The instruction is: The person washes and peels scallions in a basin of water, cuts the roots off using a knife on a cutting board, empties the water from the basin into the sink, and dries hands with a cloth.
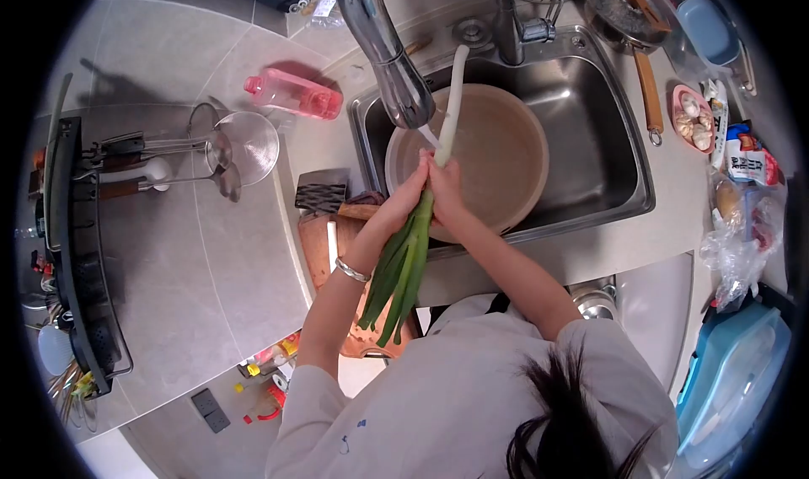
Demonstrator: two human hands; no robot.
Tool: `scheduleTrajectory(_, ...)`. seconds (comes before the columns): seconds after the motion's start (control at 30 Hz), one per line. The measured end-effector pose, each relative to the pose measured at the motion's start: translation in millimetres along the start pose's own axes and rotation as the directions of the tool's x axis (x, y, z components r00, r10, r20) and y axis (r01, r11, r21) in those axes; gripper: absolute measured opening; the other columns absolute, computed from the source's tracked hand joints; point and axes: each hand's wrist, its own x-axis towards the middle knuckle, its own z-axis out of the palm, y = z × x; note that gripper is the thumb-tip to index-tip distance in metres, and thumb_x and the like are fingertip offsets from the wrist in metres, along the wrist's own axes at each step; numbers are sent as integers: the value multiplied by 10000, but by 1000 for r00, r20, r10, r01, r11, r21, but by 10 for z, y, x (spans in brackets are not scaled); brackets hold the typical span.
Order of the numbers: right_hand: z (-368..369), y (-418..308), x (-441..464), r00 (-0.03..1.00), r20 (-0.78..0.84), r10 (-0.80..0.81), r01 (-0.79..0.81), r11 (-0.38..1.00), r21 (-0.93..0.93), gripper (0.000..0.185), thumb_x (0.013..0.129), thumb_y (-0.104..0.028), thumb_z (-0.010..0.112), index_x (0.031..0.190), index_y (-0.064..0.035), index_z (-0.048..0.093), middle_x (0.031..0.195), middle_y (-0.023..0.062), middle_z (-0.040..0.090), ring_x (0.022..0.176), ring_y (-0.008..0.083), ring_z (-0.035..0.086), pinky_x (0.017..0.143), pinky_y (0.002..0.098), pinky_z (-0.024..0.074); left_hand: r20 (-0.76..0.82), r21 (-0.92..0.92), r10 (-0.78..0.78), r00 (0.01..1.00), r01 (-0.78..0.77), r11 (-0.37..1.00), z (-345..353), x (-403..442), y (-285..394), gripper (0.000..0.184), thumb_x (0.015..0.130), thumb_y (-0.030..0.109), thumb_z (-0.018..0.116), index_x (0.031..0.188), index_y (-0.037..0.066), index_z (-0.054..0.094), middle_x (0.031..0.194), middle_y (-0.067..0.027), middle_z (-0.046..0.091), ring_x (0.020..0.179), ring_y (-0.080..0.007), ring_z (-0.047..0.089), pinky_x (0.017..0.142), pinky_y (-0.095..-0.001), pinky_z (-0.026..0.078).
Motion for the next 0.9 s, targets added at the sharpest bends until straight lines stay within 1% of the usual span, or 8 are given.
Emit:
scheduleTrajectory(0.1, -46, 54, 167, 995, 100, -19, 28, 995, -93, 385, 811, -409, 650, 763, -59, 498, 647, 55, 525, 495, 135, 500, 454, 291, 405, -19, 88, 64, 998, -62, 994, 21, -57, -37, 621, 887, 529, 442, 1259, 37, 375, 701, -47, 542, 496, -126, 533, 399, -251, 429)
scheduleTrajectory(0.2, -76, -333, 457, 971, 58, 233, -230, 972, -55, 369, 819, -383, 648, 722, -73, 471, 583, 34, 501, 449, 127, 475, 435, 289, 400, 12, 301, 49, 999, -50, 952, 0, -198, -102, 511, 889, 390, 525, 1239, 44, 388, 644, -33, 511, 480, -115, 514, 387, -256, 435)
scheduleTrajectory(0.37, -212, -36, 742, 999, 5, 49, -49, 997, -67, 384, 819, -386, 637, 829, -39, 472, 537, 31, 473, 399, 137, 453, 377, 292, 393, -45, 719, 42, 998, 3, 695, 31, -477, -72, 482, 850, 283, 594, 1214, 28, 406, 608, -96, 543, 516, -195, 576, 436, -345, 469)
scheduleTrajectory(0.47, -65, 74, 229, 999, -41, -23, 12, 969, -245, 427, 822, -364, 629, 961, 0, 454, 550, 51, 484, 395, 160, 486, 363, 314, 406, 62, 912, 573, 817, -280, 300, -139, -212, -451, 473, 846, 292, 569, 1194, 20, 401, 646, -205, 583, 577, -360, 602, 525, -455, 482)
scheduleTrajectory(0.7, -342, -186, 947, 987, -106, 118, -154, 877, -456, 460, 815, -338, 618, 1038, 22, 438, 780, 189, 586, 499, 209, 595, 398, 331, 449, -23, 972, 328, 944, -56, 230, -69, -732, -510, 372, 848, 316, 555, 1030, 25, 411, 665, -232, 590, 642, -425, 586, 571, -502, 464)
scheduleTrajectory(0.77, -191, 270, 789, 965, -164, -204, 85, 836, -543, 439, 820, -352, 618, 985, 23, 461, 724, 185, 583, 499, 207, 595, 402, 335, 451, -22, 977, 367, 930, -58, 204, -98, -654, -513, 344, 858, 297, 544, 1006, 24, 398, 640, -223, 585, 616, -415, 584, 541, -501, 460)
scheduleTrajectory(0.83, -86, 481, 578, 958, -156, -242, 123, 834, -538, 425, 831, -369, 610, 945, 17, 473, 673, 172, 573, 485, 205, 584, 401, 340, 449, -37, 985, 413, 910, -37, 170, -103, -611, -544, 338, 862, 295, 540, 999, 23, 390, 638, -219, 586, 611, -414, 583, 530, -502, 458)
scheduleTrajectory(0.9, -86, 522, 555, 996, -86, -29, -13, 895, -445, 416, 845, -388, 595, 919, 2, 474, 628, 149, 557, 457, 204, 563, 395, 346, 443, -32, 984, 386, 922, -39, 175, -116, -657, -618, 339, 865, 296, 535, 996, 20, 389, 633, -217, 585, 605, -414, 583, 525, -499, 459)
